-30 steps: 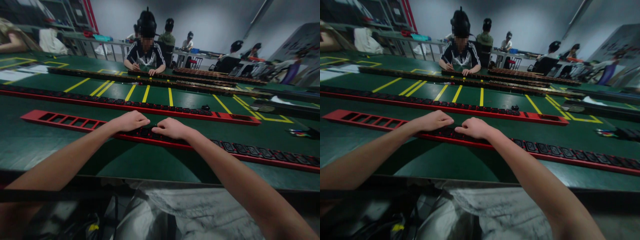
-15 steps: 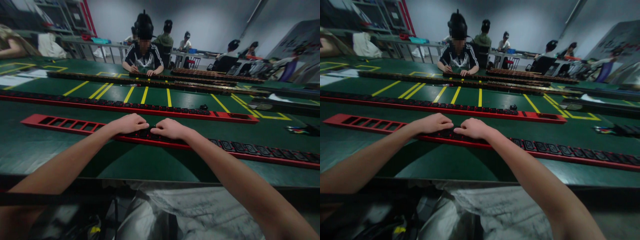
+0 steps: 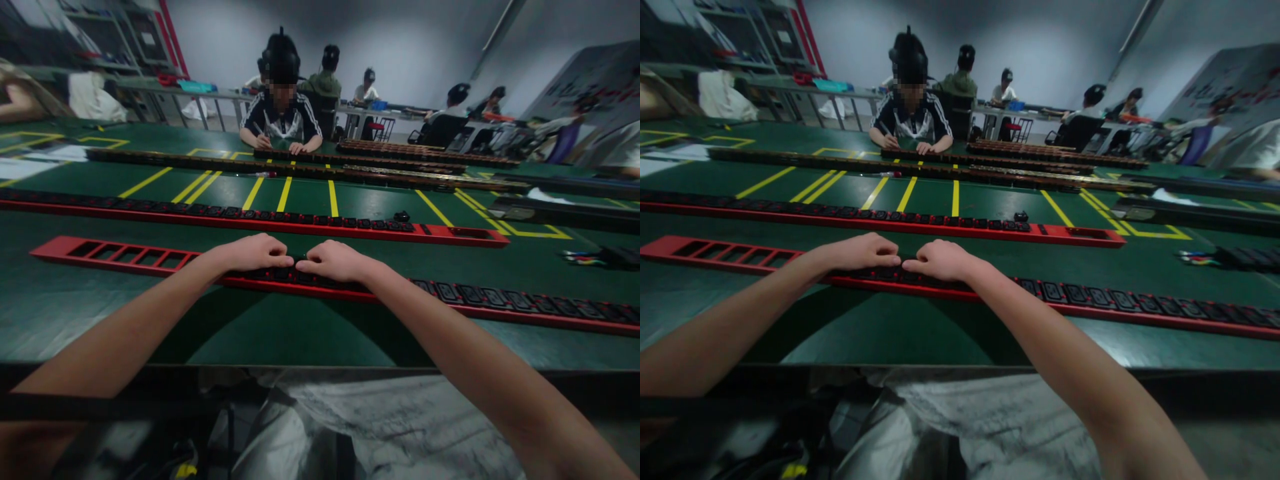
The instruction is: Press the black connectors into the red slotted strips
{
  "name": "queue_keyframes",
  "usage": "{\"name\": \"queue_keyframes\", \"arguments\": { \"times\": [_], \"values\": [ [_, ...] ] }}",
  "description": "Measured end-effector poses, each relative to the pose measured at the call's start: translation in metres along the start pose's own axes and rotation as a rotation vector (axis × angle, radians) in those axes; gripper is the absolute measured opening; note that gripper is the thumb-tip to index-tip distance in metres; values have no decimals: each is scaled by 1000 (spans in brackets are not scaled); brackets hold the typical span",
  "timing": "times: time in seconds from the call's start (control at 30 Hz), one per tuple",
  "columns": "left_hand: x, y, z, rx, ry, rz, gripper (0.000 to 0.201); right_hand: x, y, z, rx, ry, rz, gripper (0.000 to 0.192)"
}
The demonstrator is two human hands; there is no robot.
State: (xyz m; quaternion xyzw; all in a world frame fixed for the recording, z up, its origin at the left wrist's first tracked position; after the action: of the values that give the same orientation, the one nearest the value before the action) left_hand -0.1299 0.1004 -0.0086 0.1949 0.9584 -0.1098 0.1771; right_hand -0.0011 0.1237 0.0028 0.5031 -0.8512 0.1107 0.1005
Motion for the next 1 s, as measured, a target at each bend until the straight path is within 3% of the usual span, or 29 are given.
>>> {"name": "queue_keyframes", "arguments": {
  "times": [0.27,0.67,1.0],
  "values": [
    [0,-1,1,26,15,21,48,0,1,0,-4,7,-7,58],
    [-1,-1,1,33,21,-75,50,3,1,-1,9,-22,-23,59],
    [1,-1,2,13,42,-110,54,2,3,1,-2,-51,-55,45]
  ]
}}
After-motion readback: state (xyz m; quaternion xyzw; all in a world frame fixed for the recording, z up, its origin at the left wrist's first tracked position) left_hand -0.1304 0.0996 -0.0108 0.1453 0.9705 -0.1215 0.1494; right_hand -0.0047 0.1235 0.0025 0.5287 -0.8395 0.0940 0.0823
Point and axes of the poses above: each hand's wrist, its own y-axis towards the middle knuckle, its own z-axis out of the palm, x = y × z, the point moved 7 cm from there along y, towards the middle knuckle, and after that the axes turned 1 degree about -x, right-handed, at the moved point
